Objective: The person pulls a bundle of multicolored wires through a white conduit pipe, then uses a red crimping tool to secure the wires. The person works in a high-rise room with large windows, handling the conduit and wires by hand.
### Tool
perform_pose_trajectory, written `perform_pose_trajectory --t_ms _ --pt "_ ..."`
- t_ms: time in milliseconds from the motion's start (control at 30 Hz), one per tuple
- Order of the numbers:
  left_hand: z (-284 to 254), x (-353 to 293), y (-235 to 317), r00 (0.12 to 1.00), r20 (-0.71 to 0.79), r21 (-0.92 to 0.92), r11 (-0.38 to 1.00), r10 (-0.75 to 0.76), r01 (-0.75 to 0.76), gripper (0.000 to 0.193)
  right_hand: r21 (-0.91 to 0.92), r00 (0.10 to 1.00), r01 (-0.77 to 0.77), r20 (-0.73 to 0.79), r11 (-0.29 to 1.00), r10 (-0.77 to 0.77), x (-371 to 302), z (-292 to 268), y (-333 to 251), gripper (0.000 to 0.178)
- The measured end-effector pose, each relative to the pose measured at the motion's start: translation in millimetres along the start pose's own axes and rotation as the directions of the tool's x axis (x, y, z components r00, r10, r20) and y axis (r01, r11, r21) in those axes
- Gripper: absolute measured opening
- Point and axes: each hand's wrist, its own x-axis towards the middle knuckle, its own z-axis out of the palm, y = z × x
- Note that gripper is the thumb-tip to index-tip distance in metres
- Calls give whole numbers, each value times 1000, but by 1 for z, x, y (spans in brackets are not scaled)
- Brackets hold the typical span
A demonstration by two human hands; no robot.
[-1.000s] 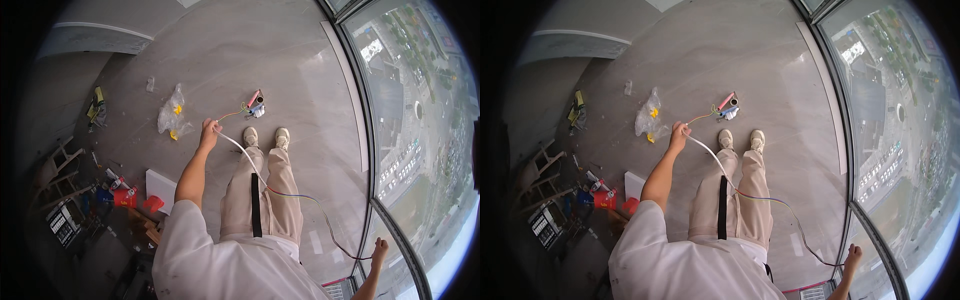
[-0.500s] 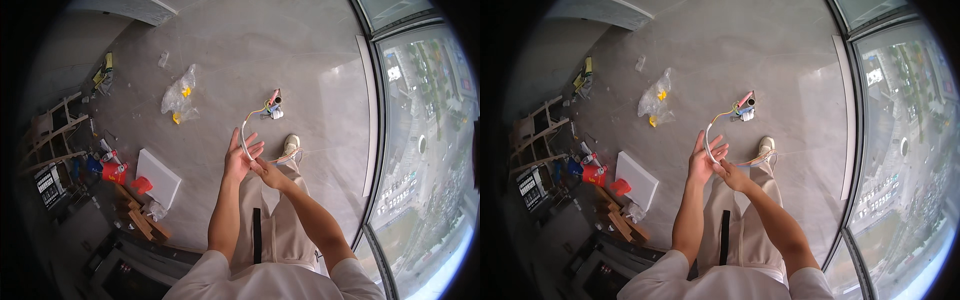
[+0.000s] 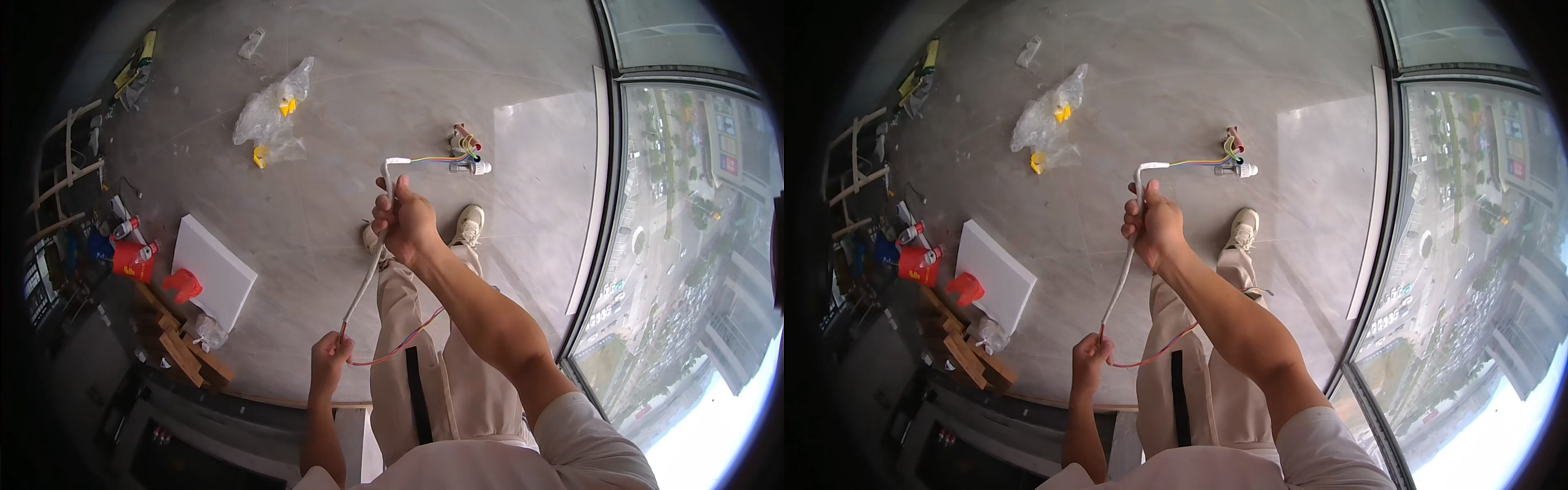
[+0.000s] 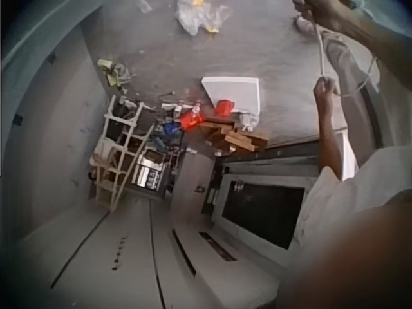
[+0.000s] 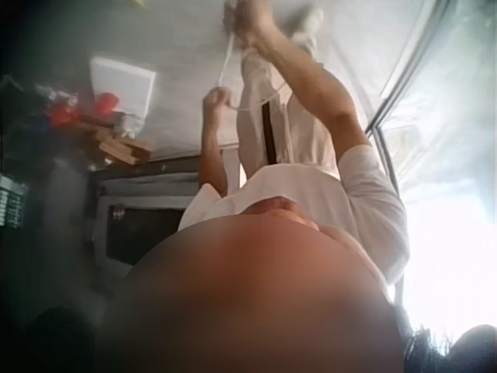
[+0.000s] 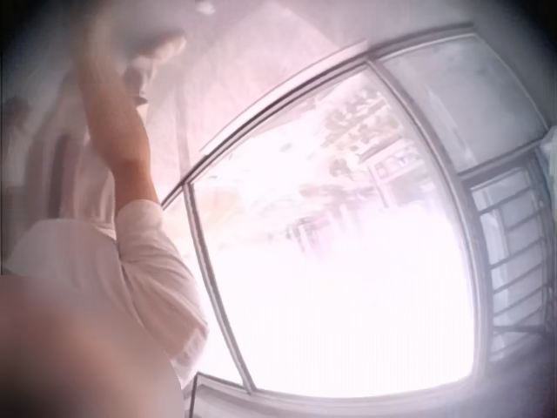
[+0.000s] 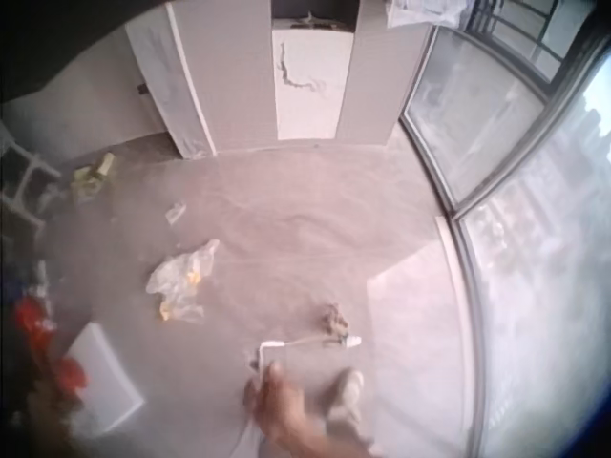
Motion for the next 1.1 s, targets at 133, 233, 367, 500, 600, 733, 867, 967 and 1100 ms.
perform_pose_trajectory --t_ms 133,233,367,500,600,733,867,967,1100 --pt "-109 -71 44 927 -367 -75 995 -83 60 21 -34 989 -89 -118 995 84 38 -11 29 40" --pt "-129 -118 68 885 -466 325 932 10 160 18 -34 981 -28 -192 999 21 79 -29 47 33" --pt "-108 -140 69 945 -294 775 614 141 150 23 14 936 116 -338 993 -104 139 -68 39 24" --pt "-121 -153 23 947 -211 865 498 240 67 30 -284 799 263 -471 922 -374 159 -98 -5 16" --pt "-114 -155 11 966 -194 768 639 172 40 31 -589 667 231 -484 774 -567 157 -117 -53 18" --pt "-95 -168 -6 969 -244 683 703 -37 199 30 -834 599 125 -368 537 -711 131 -129 -95 25" --pt "-76 -183 -35 988 -157 607 790 6 91 27 -955 633 22 -216 296 -744 100 -132 -150 31" --pt "-46 -180 -17 989 -98 566 812 -107 143 25 -985 688 -147 -36 -90 -725 88 -119 -174 32" --pt "-7 -200 -51 966 -61 384 888 -251 255 30 -750 741 -322 180 -578 -647 82 -109 -195 25"
